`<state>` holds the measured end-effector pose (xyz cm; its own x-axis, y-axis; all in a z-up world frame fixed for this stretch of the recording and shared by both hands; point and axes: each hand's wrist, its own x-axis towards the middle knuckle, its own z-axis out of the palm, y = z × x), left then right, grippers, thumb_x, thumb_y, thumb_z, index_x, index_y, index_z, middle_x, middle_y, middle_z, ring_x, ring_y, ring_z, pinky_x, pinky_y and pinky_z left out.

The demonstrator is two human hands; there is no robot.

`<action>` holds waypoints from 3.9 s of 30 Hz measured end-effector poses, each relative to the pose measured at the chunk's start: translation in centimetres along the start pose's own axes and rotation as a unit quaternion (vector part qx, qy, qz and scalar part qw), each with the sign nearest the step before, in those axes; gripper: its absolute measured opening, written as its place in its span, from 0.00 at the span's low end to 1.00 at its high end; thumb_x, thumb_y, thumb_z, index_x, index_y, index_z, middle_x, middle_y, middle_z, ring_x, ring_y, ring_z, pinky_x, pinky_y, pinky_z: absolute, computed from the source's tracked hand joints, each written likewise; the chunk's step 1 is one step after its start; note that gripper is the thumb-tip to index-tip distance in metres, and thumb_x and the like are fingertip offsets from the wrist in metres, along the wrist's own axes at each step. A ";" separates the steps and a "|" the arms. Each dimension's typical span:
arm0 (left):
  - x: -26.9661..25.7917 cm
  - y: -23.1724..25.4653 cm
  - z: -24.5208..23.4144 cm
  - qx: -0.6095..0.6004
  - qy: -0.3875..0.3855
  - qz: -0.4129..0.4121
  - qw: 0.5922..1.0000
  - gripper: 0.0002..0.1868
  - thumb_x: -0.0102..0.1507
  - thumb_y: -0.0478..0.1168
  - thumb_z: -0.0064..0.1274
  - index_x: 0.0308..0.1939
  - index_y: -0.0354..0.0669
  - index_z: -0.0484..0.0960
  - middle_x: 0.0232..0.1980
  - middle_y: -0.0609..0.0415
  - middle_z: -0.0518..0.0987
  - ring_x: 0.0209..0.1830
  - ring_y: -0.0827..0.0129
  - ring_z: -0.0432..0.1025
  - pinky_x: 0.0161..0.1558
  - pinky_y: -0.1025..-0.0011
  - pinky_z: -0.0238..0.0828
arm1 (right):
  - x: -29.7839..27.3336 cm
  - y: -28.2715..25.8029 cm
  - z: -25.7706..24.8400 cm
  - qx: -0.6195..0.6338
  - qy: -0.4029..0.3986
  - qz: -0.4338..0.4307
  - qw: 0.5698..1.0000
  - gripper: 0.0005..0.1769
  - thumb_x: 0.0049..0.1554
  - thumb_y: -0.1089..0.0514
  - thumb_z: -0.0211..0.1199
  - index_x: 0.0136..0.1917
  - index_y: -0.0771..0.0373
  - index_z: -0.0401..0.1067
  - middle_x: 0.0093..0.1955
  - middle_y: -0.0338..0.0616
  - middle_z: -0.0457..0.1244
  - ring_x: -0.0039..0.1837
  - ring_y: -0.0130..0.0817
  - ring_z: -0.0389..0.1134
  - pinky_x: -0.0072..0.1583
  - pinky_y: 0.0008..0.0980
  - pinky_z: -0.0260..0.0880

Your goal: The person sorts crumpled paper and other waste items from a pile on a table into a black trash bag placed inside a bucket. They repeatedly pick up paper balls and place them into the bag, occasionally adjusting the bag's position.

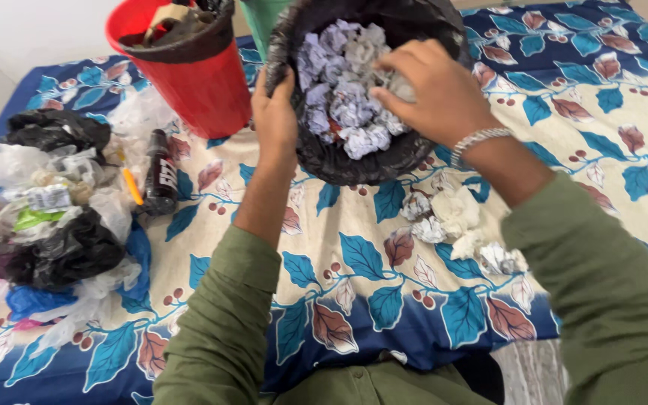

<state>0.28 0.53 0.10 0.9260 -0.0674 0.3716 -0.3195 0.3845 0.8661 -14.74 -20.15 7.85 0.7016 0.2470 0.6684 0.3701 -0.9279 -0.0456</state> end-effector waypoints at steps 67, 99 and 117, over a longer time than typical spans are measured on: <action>-1.3 -0.7 1.7 -0.024 -0.030 0.032 0.999 0.15 0.69 0.37 0.52 0.58 0.34 0.78 0.46 0.58 0.77 0.45 0.76 0.67 0.50 0.77 0.65 | 3.4 0.4 6.1 -0.068 0.013 0.075 0.995 0.25 0.60 0.51 0.67 0.63 0.61 0.60 0.45 0.56 0.69 0.49 0.58 0.72 0.44 0.54 0.72; -0.2 0.7 -0.7 -0.100 -0.002 -0.044 0.994 0.12 0.70 0.40 0.50 0.54 0.39 0.79 0.42 0.61 0.73 0.42 0.75 0.64 0.46 0.73 0.62 | 6.0 3.9 10.0 -0.093 -0.074 0.028 0.992 0.27 0.61 0.45 0.61 0.68 0.61 0.65 0.72 0.54 0.56 0.73 0.53 0.54 0.63 0.61 0.56; 0.4 0.1 -0.6 -0.077 0.000 -0.014 0.997 0.11 0.69 0.39 0.51 0.53 0.39 0.79 0.43 0.60 0.76 0.45 0.74 0.67 0.51 0.73 0.64 | -6.6 0.6 -3.0 0.109 -0.032 0.207 0.972 0.23 0.60 0.40 0.67 0.55 0.60 0.72 0.50 0.41 0.70 0.54 0.35 0.72 0.56 0.35 0.71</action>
<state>0.69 1.06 0.15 0.9339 -0.0808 0.3483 -0.2591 0.5186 0.8149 -20.96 -23.17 5.63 0.8511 -0.1112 0.5132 0.1641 -0.8720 -0.4611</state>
